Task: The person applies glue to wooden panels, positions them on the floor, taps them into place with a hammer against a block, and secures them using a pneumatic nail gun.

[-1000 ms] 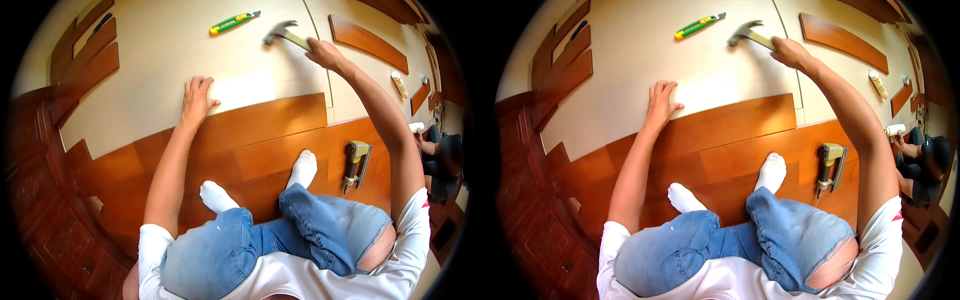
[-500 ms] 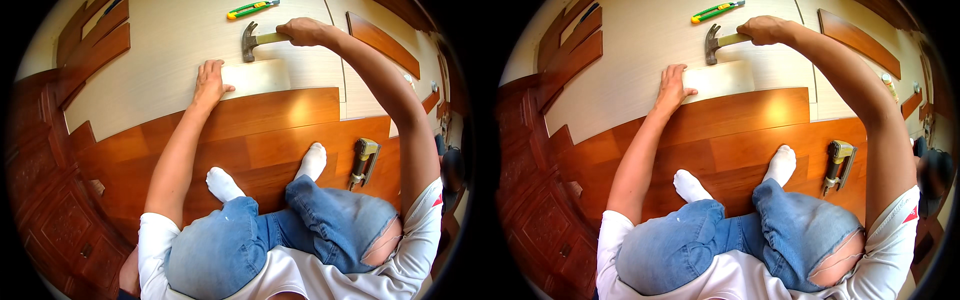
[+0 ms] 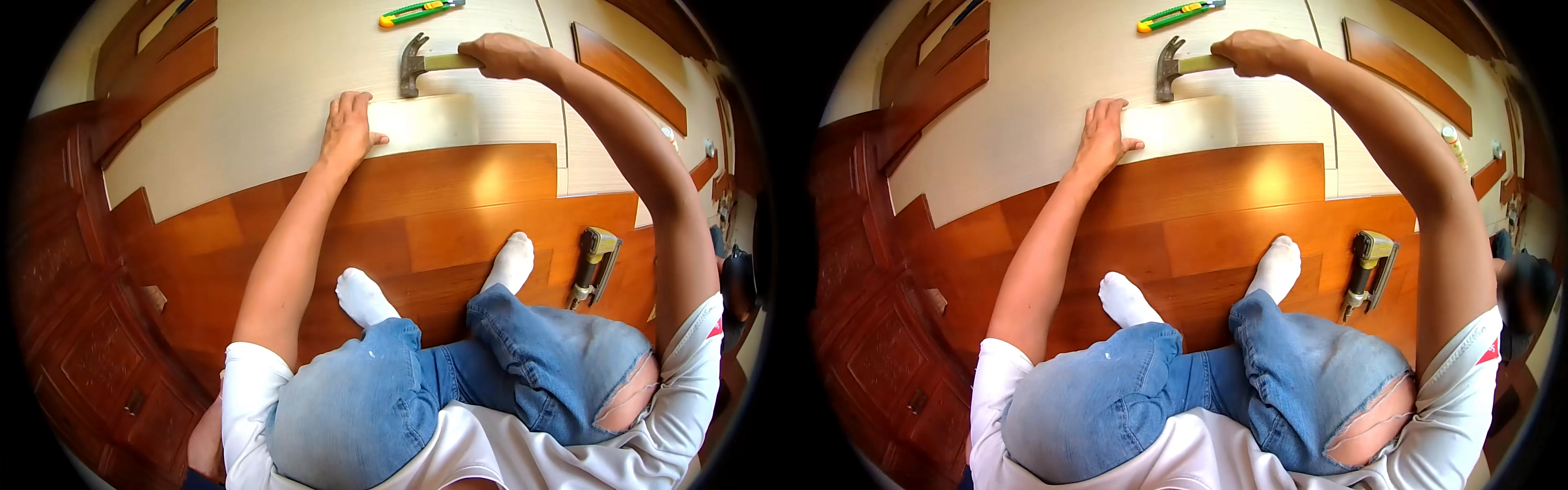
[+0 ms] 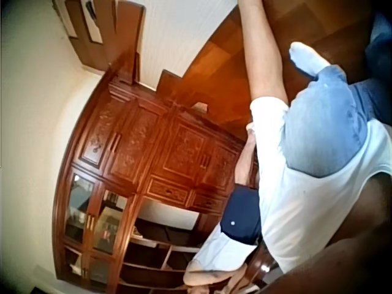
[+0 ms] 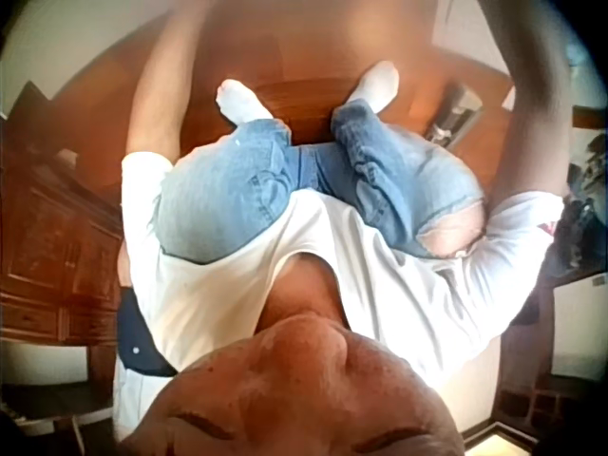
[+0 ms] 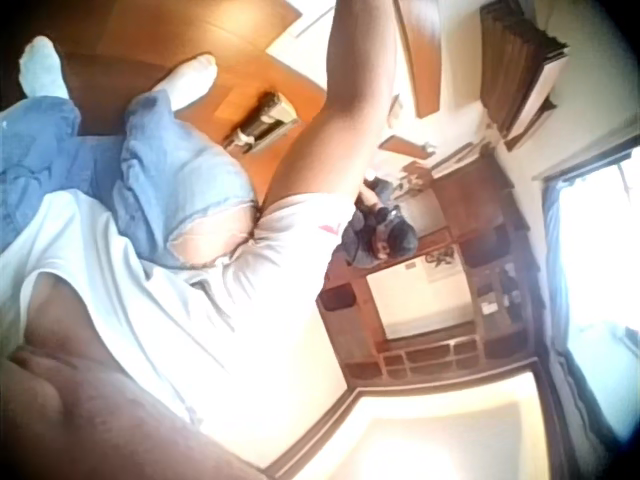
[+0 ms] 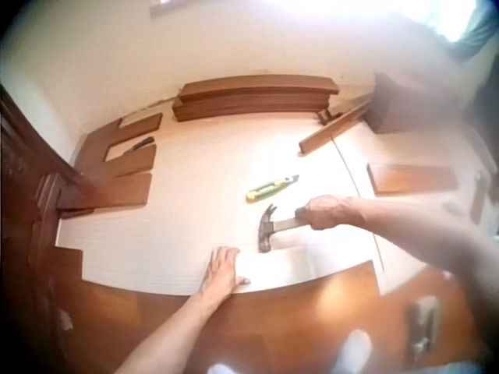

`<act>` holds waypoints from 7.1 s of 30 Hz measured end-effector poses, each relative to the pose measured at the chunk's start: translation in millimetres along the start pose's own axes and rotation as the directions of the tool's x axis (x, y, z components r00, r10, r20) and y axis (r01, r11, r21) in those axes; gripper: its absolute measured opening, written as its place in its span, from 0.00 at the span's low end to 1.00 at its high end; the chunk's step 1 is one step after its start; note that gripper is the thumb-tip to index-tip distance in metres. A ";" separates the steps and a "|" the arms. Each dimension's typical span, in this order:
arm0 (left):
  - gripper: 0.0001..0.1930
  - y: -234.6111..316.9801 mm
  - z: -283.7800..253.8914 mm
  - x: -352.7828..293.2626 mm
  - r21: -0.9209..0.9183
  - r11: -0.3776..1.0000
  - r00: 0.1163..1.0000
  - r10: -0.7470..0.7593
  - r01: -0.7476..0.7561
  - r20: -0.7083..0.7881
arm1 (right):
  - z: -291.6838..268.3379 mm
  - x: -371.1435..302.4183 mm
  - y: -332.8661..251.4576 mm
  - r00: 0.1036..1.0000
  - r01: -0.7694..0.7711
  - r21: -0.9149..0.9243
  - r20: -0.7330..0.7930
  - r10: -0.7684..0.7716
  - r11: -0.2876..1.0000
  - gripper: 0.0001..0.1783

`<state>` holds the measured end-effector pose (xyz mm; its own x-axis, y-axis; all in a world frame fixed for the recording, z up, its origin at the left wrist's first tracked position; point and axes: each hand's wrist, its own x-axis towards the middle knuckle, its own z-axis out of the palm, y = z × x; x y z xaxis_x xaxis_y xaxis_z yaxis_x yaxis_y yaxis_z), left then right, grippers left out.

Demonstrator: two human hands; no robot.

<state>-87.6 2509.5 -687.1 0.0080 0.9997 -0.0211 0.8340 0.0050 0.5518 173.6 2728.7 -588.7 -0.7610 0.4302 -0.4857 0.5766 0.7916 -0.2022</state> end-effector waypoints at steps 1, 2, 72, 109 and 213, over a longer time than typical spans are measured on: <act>0.40 -4.3 -1.6 0.8 0.010 1.000 1.000 -0.001 0.001 -0.001 | -3.7 4.2 0.6 1.000 -0.028 -0.006 -0.001 0.028 1.000 0.15; 0.40 -3.4 0.1 4.7 0.006 1.000 1.000 0.006 -0.006 -0.004 | -2.0 3.2 1.5 0.997 -0.071 0.014 -0.022 0.071 0.997 0.15; 0.34 -162.1 -62.3 -315.9 0.458 0.820 0.938 -0.282 0.345 -0.202 | 306.3 -415.5 -104.8 0.044 -0.840 0.542 0.119 0.992 -0.028 0.32; 0.28 -177.0 -106.9 -272.4 0.437 0.873 0.974 -0.163 0.215 -0.154 | -38.2 -116.5 1.6 0.490 -0.634 0.555 0.827 0.275 -0.539 0.12; 0.27 87.1 -18.3 -159.2 0.249 0.692 0.703 -0.510 0.678 -0.495 | -87.1 -67.4 -23.2 0.451 -0.786 0.391 0.892 -0.012 -0.480 0.13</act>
<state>-26.3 2351.2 -620.4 -0.6932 0.7113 0.1163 0.7199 0.6755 0.1594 185.6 2719.1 -477.2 -0.0850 -0.2026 -0.9756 0.4376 -0.8872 0.1461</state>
